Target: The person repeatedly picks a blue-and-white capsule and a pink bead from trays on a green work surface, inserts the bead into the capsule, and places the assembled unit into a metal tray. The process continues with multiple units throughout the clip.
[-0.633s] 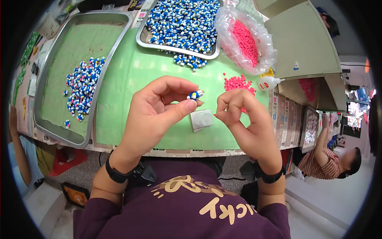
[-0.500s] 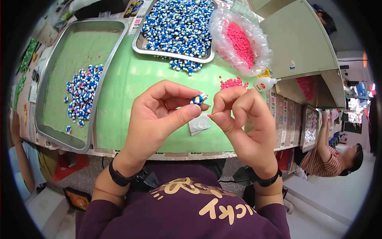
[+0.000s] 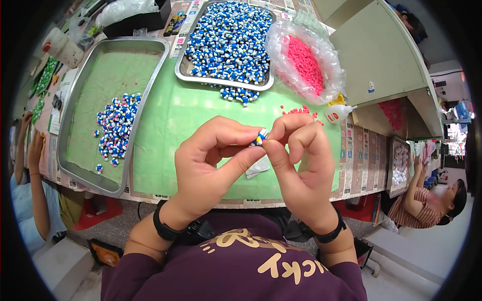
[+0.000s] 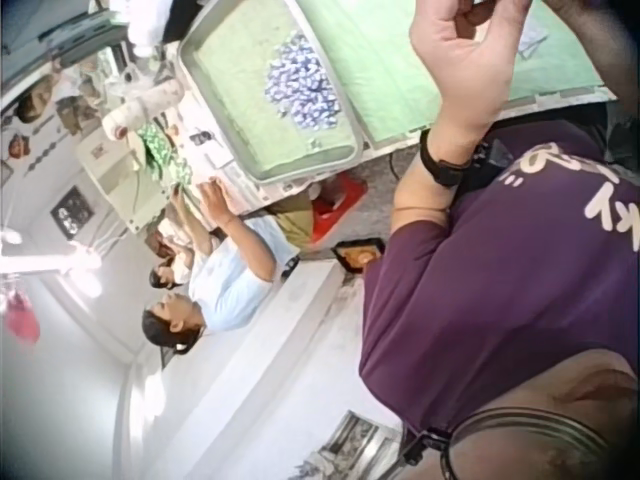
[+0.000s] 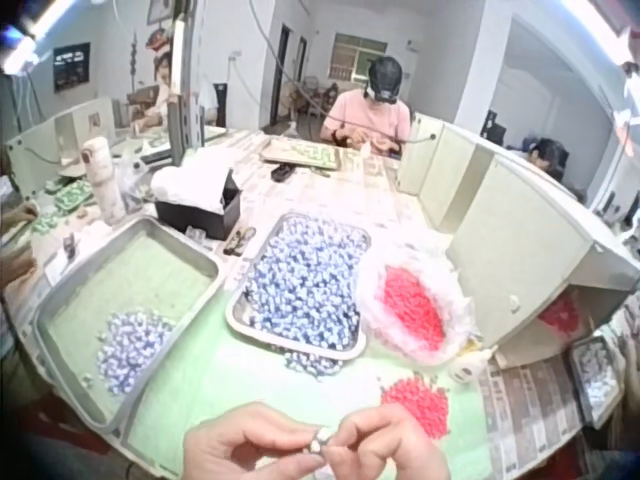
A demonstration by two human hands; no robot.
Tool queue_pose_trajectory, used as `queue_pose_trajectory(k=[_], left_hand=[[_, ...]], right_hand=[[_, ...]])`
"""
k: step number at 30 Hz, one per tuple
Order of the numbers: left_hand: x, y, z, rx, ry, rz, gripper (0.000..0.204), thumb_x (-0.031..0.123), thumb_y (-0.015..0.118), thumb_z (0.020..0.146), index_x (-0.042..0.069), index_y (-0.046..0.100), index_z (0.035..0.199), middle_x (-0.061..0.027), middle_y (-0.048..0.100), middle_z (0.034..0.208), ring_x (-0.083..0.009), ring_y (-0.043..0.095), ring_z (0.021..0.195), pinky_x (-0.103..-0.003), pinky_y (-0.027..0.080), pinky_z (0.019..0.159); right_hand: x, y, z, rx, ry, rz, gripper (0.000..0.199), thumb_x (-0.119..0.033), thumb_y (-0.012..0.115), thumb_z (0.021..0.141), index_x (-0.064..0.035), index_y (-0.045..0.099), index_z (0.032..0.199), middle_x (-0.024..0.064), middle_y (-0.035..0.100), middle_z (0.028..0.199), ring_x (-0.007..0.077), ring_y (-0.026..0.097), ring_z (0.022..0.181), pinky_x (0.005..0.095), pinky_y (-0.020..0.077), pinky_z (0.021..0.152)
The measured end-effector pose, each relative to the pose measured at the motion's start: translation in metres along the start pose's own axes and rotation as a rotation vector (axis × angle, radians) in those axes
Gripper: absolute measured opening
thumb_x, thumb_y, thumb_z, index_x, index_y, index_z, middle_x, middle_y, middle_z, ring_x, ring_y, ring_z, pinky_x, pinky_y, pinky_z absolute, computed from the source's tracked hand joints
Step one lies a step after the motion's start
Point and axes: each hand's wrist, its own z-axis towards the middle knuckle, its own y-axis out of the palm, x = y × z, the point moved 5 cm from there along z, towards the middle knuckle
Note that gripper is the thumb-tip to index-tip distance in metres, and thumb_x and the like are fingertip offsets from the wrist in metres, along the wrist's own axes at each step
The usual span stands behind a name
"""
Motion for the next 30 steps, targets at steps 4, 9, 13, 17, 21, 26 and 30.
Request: queue_pose_trajectory(k=[4, 9, 13, 17, 21, 26, 30], left_hand=[[0.004, -0.006, 0.0, -0.071, 0.144, 0.177, 0.022, -0.01, 0.072, 0.079, -0.001, 0.066, 0.099, -0.0128, 0.065, 0.1, -0.0167, 0.066, 0.09, -0.025, 0.057, 0.073], [0.013, -0.035, -0.001, -0.033, 0.145, 0.292, 0.02, -0.012, 0.069, 0.079, 0.0, 0.063, 0.094, -0.0112, 0.064, 0.096, -0.0137, 0.065, 0.083, -0.022, 0.056, 0.069], [0.027, -0.12, -0.01, 0.332, 0.202, 0.544, 0.016, -0.01, 0.065, 0.082, 0.0, 0.06, 0.094, -0.0072, 0.06, 0.092, -0.011, 0.061, 0.079, -0.021, 0.054, 0.067], [0.047, -0.206, -0.028, 0.698, -0.014, 0.957, 0.02, -0.001, 0.067, 0.084, 0.0, 0.061, 0.103, -0.0068, 0.057, 0.097, -0.0113, 0.055, 0.074, -0.023, 0.051, 0.066], [0.061, -0.175, -0.011, 0.607, 0.067, 1.526, 0.04, 0.008, 0.072, 0.079, 0.005, 0.059, 0.117, -0.0079, 0.056, 0.101, -0.0142, 0.047, 0.063, -0.027, 0.043, 0.062], [0.016, -0.087, 0.028, 0.193, -0.108, 0.964, 0.03, 0.005, 0.069, 0.081, 0.004, 0.06, 0.11, -0.0073, 0.057, 0.102, -0.0194, 0.054, 0.076, -0.03, 0.046, 0.07], [-0.038, -0.024, 0.047, -0.414, 0.223, 1.006, 0.025, 0.0, 0.062, 0.081, 0.001, 0.062, 0.106, -0.0106, 0.06, 0.109, -0.0275, 0.059, 0.1, -0.033, 0.049, 0.081]], right_hand=[[0.008, 0.0, -0.001, -0.036, 0.088, 0.005, 0.027, 0.002, 0.069, 0.083, -0.0056, 0.043, 0.082, 0.0076, 0.051, 0.087, 0.0135, 0.05, 0.08, 0.0279, 0.0419, 0.071], [0.034, -0.011, 0.014, -0.231, 0.222, 0.07, 0.027, -0.004, 0.072, 0.083, -0.0039, 0.045, 0.083, 0.0026, 0.05, 0.084, 0.0105, 0.05, 0.077, 0.0282, 0.0456, 0.071], [0.088, -0.05, 0.02, -0.154, 0.462, -0.115, 0.022, -0.004, 0.069, 0.084, -0.0022, 0.047, 0.085, 0.003, 0.055, 0.079, 0.0102, 0.053, 0.069, 0.0298, 0.0483, 0.066], [0.117, -0.048, 0.02, -0.232, 0.327, -0.328, 0.015, -0.001, 0.065, 0.084, -0.0016, 0.052, 0.09, 0.0068, 0.06, 0.079, 0.0137, 0.059, 0.07, 0.0298, 0.049, 0.064], [0.111, -0.012, 0.031, -0.369, 0.105, -0.374, 0.018, 0.005, 0.059, 0.081, -0.0023, 0.056, 0.098, 0.0137, 0.064, 0.091, 0.0297, 0.062, 0.089, 0.0376, 0.0496, 0.078], [0.112, 0.009, 0.036, -0.462, 0.007, -0.446, 0.023, 0.007, 0.053, 0.082, -0.0028, 0.059, 0.102, 0.0158, 0.064, 0.099, 0.0341, 0.06, 0.099, 0.0423, 0.0467, 0.086], [0.107, -0.012, 0.038, -0.38, 0.138, -0.287, 0.022, 0.007, 0.051, 0.083, -0.0015, 0.059, 0.101, 0.0163, 0.065, 0.096, 0.0321, 0.062, 0.089, 0.0395, 0.048, 0.078]])
